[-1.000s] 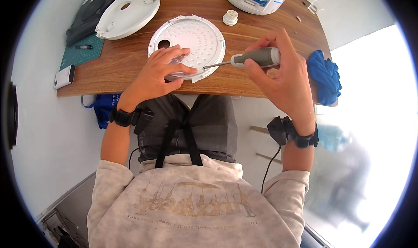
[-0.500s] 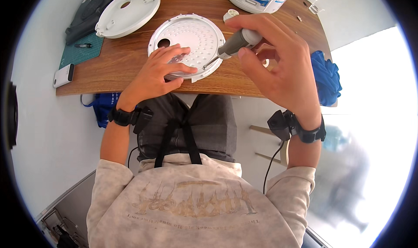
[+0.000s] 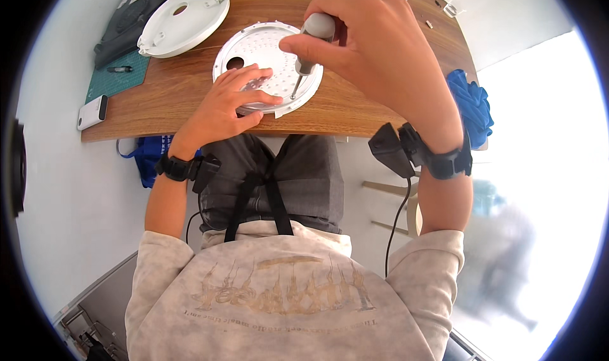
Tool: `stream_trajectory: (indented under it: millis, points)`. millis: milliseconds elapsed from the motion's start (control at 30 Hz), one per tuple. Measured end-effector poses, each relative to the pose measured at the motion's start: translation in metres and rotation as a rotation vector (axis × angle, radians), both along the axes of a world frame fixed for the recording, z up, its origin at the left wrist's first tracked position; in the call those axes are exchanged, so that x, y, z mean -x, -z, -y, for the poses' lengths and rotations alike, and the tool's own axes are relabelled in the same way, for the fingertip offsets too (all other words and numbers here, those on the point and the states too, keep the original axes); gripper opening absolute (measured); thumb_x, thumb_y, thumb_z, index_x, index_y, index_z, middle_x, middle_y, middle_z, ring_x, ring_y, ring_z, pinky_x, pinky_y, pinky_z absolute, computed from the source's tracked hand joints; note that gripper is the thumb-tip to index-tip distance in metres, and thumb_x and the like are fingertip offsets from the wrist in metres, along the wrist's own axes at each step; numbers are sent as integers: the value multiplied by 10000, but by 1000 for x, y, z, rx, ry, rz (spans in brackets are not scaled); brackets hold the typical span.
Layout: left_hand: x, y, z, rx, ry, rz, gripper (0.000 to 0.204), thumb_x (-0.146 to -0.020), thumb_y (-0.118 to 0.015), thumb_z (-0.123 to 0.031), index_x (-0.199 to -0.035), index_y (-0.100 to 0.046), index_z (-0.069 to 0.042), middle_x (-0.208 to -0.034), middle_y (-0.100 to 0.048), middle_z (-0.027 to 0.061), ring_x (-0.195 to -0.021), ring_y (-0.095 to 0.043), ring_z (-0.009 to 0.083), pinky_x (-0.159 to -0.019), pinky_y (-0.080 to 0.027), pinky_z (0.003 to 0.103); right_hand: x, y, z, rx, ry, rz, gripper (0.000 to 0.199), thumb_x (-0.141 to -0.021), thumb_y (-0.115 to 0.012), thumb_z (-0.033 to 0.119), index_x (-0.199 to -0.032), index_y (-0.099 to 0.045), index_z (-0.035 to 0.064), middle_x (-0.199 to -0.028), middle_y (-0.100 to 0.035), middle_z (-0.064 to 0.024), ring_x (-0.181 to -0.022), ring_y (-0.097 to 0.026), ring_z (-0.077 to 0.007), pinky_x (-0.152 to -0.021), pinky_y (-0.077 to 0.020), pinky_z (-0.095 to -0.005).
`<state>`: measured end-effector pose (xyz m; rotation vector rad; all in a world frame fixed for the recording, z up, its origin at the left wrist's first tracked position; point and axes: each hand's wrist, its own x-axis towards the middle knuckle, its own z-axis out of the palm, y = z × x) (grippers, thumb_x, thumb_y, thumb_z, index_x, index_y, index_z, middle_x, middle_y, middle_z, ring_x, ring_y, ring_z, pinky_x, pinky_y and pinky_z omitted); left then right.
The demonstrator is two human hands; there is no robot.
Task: The person uses a screwdriver to loosen and remove screws from a white perforated plastic lid, then separates the lid from its base. They insert a small white plastic component into the center of the lid and reattach the lid to the base.
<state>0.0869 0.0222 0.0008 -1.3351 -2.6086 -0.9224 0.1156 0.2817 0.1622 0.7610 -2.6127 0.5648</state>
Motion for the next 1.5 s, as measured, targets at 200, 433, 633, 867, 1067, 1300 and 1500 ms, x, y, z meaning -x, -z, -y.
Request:
stream_trajectory:
  millis: [200, 433, 633, 867, 1067, 1300, 1500]
  points:
    - [0, -2, 0, -3, -4, 5, 336, -854, -712, -145, -1159, -784, -265, -1437, -575, 93, -1376, -476, 308, -1164, -339, 468, 12, 5, 12, -177, 49, -175, 413, -849, -816, 458, -811, -691, 66, -530, -551, -48, -470, -540, -169, -497, -416, -289]
    - [-2, -6, -2, -11, -4, 32, 336, -846, -715, -128, -1154, -780, -247, -1458, -563, 64, -1391, -456, 328, -1170, -346, 482, 19, 15, 10, -31, 55, -46, 363, -923, -742, 409, -836, -663, 65, -535, -580, -37, -479, -559, -163, -491, -424, -315]
    - [-3, -2, -14, -90, -67, -60, 158, -874, -741, -186, -1019, -800, -166, -1270, -654, 81, -1243, -550, 291, -1062, -410, 457, 11, -2, -16, 25, 230, 344, 329, -883, -791, 356, -852, -676, 48, -626, -645, -36, -541, -593, -115, -539, -456, -282]
    - [-3, -6, -33, -146, -65, 213, 140, -861, -758, -133, -816, -673, -32, -1137, -693, 66, -1142, -594, 280, -946, -499, 382, 0, 12, -38, -46, 241, 403, 269, -870, -763, 293, -904, -721, 30, -786, -720, -120, -711, -650, -206, -687, -515, -334]
    - [0, 4, -40, -204, -83, 94, 200, -840, -760, -121, -772, -601, -21, -1032, -684, 75, -1016, -602, 278, -863, -506, 380, -7, 42, -54, -49, 185, 561, 324, -915, -695, 333, -1012, -780, 36, -876, -744, -165, -819, -671, -309, -762, -521, -389]
    - [-5, 5, -38, -155, -130, 108, 174, -870, -755, -182, -899, -633, -62, -1021, -670, 48, -1010, -585, 266, -904, -469, 377, -16, 57, -59, 27, 264, 498, 318, -892, -763, 339, -965, -788, 30, -902, -753, -150, -809, -682, -307, -772, -528, -394]
    - [-7, 5, -39, -153, -136, 86, 180, -912, -715, -219, -1042, -719, -95, -1063, -669, 14, -1037, -579, 240, -951, -454, 370, -28, 51, -63, 59, 267, 382, 264, -842, -818, 245, -996, -783, 33, -886, -728, -135, -759, -664, -292, -724, -524, -373]
